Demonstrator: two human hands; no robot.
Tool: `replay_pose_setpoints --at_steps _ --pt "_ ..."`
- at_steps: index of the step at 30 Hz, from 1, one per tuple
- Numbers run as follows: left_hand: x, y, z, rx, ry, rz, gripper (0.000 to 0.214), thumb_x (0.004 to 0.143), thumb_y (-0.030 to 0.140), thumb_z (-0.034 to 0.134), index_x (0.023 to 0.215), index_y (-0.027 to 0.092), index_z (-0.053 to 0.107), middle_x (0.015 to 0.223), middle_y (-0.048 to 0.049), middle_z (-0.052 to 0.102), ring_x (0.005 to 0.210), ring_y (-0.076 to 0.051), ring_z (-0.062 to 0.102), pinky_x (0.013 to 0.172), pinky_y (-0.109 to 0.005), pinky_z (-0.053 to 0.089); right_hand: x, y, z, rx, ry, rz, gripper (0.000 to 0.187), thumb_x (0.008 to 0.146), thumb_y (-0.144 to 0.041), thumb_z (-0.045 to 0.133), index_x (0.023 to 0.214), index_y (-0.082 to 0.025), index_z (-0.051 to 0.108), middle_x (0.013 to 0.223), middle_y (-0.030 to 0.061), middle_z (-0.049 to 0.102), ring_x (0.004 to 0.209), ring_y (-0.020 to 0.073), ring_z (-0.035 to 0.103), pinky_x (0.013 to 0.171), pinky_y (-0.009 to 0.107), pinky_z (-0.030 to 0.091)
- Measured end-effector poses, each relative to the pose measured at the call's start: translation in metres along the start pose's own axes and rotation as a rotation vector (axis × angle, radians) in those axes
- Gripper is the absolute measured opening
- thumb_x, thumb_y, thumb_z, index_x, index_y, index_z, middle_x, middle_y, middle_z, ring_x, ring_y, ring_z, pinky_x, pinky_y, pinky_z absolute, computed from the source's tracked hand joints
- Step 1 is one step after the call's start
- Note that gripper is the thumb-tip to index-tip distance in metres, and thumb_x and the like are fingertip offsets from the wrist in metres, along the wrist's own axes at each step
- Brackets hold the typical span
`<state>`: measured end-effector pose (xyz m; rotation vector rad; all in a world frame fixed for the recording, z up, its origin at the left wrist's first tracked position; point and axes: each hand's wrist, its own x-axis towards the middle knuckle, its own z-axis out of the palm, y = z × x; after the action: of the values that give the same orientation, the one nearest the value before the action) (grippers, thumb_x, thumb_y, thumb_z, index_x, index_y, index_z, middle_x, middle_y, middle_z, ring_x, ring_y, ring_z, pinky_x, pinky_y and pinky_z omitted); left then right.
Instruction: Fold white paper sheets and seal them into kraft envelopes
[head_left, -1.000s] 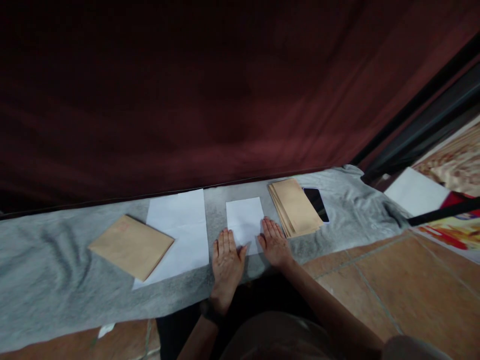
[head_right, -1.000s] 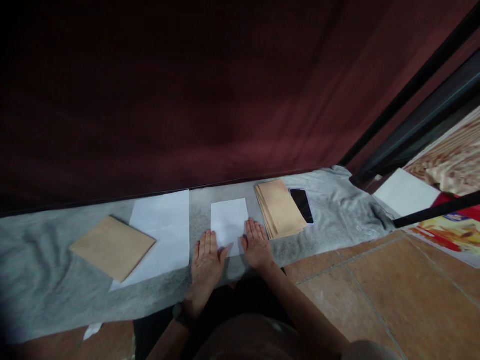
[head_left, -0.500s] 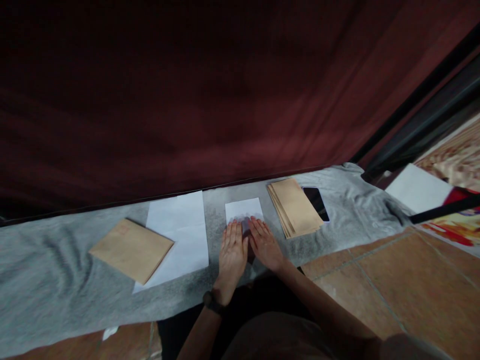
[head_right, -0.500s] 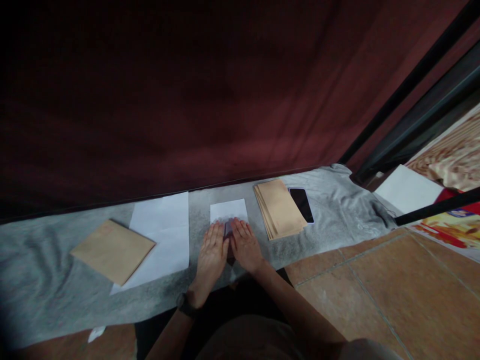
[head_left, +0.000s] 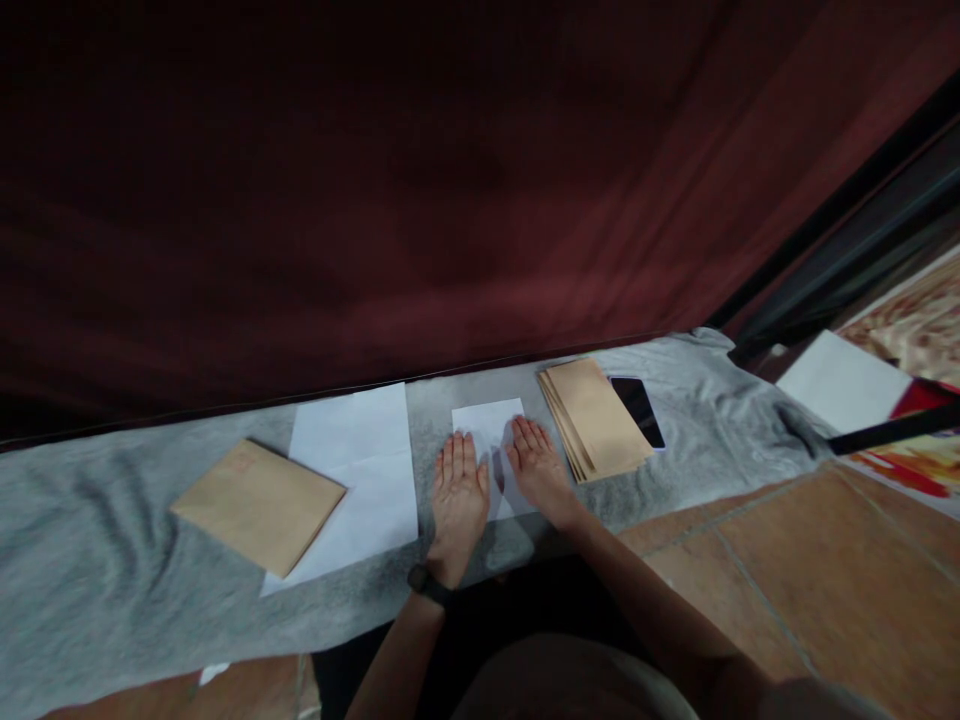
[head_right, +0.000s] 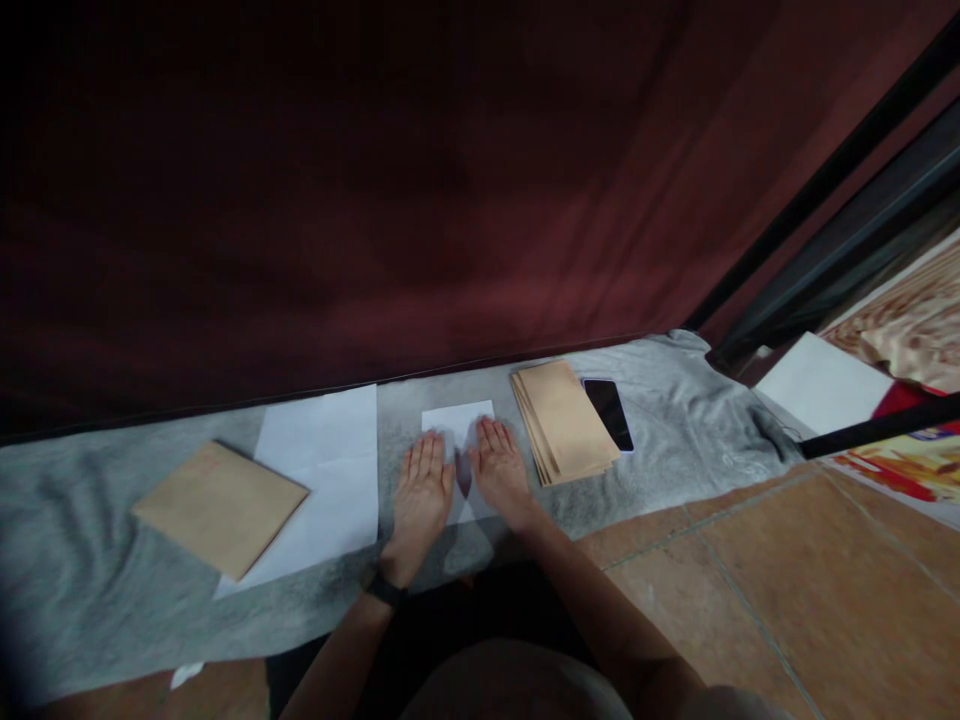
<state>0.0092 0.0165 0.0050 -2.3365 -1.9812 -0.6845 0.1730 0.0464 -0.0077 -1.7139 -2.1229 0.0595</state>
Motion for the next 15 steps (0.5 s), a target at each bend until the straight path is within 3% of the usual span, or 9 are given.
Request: replay_pose_setpoints --at_steps 7,15 --pt "0.04 -0.003 0.015 -0.093 -0.08 0.085 0.056 0.103 0.025 0.032 0.156 0.011 0.041 0.162 -0.0155 0.041 0.156 -0.028 0.028 0.126 -0.055 0.027 0.035 -0.008 0.005 0.024 -0.112 -0.067 0.049 0.109 -0.03 0.033 0.153 -0.014 0.048 0.16 0.0115 0.046 0.15 0.0234 0.04 0.125 0.047 0.03" --pt "0.042 -0.016 0.022 -0.06 -0.068 -0.002 0.059 0.101 0.026 0.035 0.156 0.003 0.039 0.162 -0.0204 0.039 0.155 -0.029 0.03 0.127 -0.052 0.026 0.044 0.007 0.008 0.012 -0.084 -0.047 0.052 0.108 -0.033 0.036 0.154 -0.011 0.045 0.161 0.015 0.044 0.151 0.0272 0.038 0.124 0.049 0.029"
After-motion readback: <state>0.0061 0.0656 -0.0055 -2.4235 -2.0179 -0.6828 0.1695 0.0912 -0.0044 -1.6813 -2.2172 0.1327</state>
